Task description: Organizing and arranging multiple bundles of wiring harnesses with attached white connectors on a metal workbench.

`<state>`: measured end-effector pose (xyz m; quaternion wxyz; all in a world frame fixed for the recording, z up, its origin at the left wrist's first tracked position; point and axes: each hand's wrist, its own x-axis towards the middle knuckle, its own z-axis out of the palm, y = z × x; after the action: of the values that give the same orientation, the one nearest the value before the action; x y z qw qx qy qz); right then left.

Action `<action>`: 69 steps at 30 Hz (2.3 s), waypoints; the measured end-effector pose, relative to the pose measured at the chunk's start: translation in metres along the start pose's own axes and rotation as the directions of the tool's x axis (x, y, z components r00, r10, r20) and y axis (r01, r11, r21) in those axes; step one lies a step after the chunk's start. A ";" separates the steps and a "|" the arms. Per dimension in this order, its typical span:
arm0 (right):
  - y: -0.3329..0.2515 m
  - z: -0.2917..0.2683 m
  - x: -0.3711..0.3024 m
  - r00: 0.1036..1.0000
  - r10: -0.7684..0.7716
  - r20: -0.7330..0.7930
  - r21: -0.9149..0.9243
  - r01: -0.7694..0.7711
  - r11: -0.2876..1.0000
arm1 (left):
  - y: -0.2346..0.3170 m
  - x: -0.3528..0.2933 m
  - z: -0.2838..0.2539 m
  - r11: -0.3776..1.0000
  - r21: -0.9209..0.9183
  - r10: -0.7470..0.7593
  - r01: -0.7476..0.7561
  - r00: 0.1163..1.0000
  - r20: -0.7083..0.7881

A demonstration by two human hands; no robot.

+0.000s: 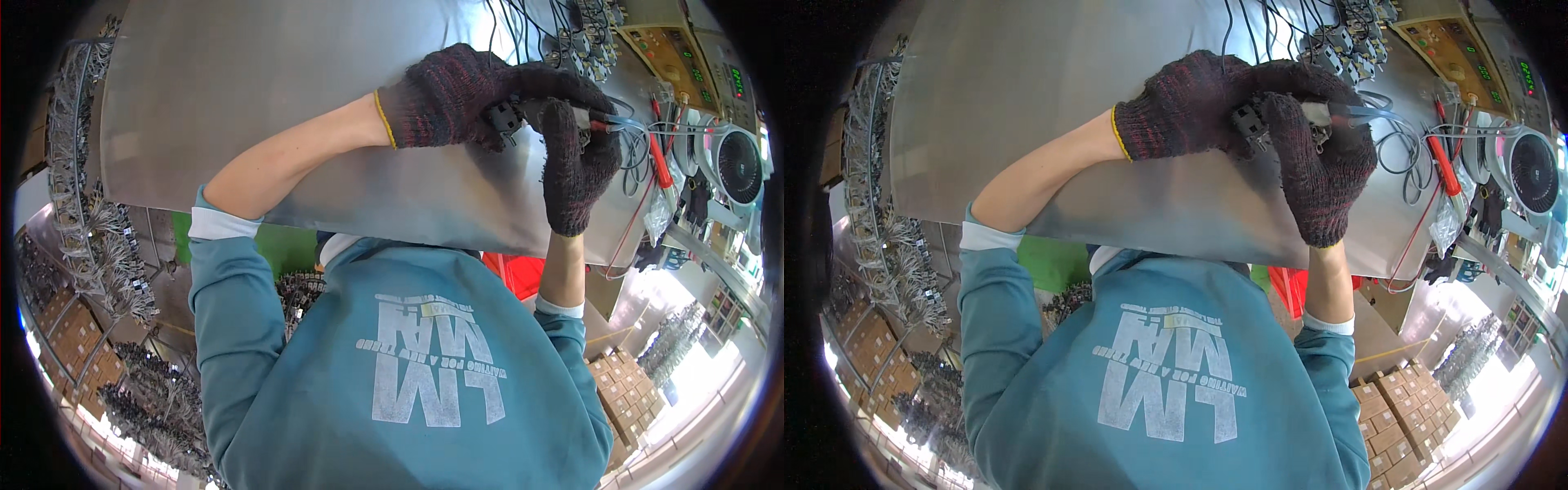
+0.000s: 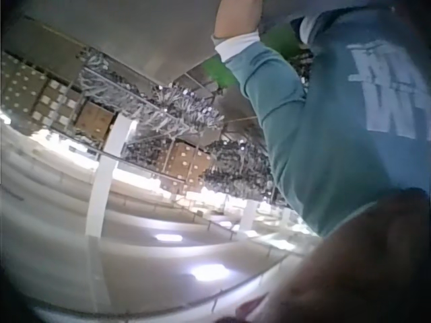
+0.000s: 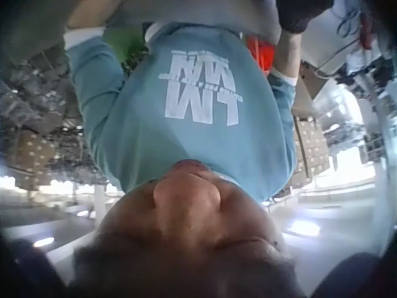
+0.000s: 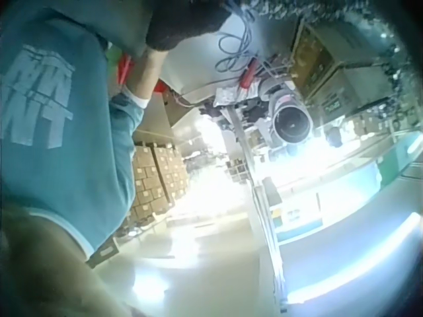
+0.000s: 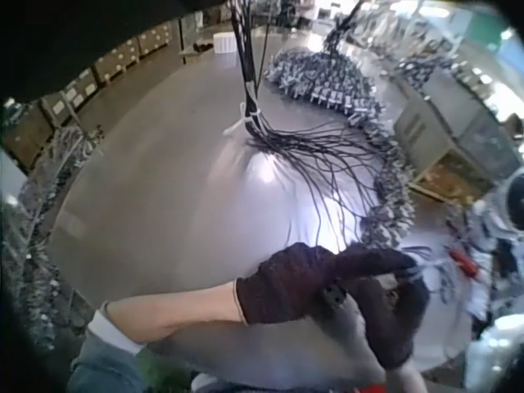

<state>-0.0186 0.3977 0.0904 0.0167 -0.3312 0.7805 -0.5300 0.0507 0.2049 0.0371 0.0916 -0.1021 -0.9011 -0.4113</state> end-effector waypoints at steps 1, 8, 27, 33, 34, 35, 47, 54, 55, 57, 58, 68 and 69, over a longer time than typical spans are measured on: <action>-0.003 -0.002 0.001 1.000 -0.020 0.000 -0.109 0.020 0.994 | 0.001 0.000 -0.002 1.000 0.000 -0.002 0.002 1.000 -0.001; 0.016 -0.077 0.031 0.981 0.189 0.044 0.028 -0.190 0.981 | -0.009 -0.011 -0.002 0.997 -0.016 0.079 -0.080 0.995 -0.054; 0.007 -0.059 0.167 0.920 0.103 0.377 -0.736 0.230 0.637 | -0.010 0.027 0.020 0.936 0.084 0.351 -0.342 0.922 -0.164; -0.074 0.084 0.171 0.729 -0.081 0.679 -0.734 0.675 -0.080 | -0.010 0.011 0.016 0.938 0.112 0.344 -0.329 0.925 -0.164; -0.081 0.092 0.190 0.660 -0.094 0.745 -0.666 0.730 -0.150 | -0.013 0.034 0.020 0.935 0.119 0.352 -0.334 0.915 -0.197; -0.068 0.095 0.205 0.673 -0.097 0.733 -0.679 0.717 -0.160 | -0.012 0.038 0.023 0.926 0.060 0.376 -0.372 0.903 -0.209; 0.004 0.147 0.266 0.589 -0.070 0.805 -0.459 0.693 0.555 | -0.010 0.023 0.015 0.928 0.048 0.370 -0.369 0.904 -0.214; 0.031 0.101 0.298 0.642 0.023 0.766 -0.608 0.712 0.352 | -0.012 0.027 0.015 0.906 0.019 0.417 -0.422 0.887 -0.197; 0.032 0.100 0.300 0.631 0.071 0.772 -0.598 0.685 0.415 | -0.013 0.027 0.014 0.908 0.007 0.412 -0.418 0.891 -0.192; 0.027 0.102 0.302 0.627 0.125 0.769 -0.610 0.661 0.438 | -0.016 0.027 0.013 0.911 0.007 0.407 -0.413 0.895 -0.180; 0.022 0.105 0.304 0.615 0.181 0.768 -0.620 0.641 0.453 | -0.019 0.030 0.017 0.900 0.016 0.430 -0.436 0.879 -0.204; 0.048 0.077 0.290 0.644 -0.031 0.764 -0.578 0.706 0.408 | -0.037 0.053 -0.054 0.930 -0.296 0.289 -0.219 0.933 0.216; 0.021 0.087 0.275 0.667 0.070 0.742 -0.627 0.654 0.422 | -0.057 0.055 -0.061 0.915 -0.374 0.228 -0.153 0.959 0.167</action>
<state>-0.2107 0.1848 0.1241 0.0263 -0.6015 0.7916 0.1041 -0.0125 0.1283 0.0491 0.0173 -0.2470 -0.8016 -0.5442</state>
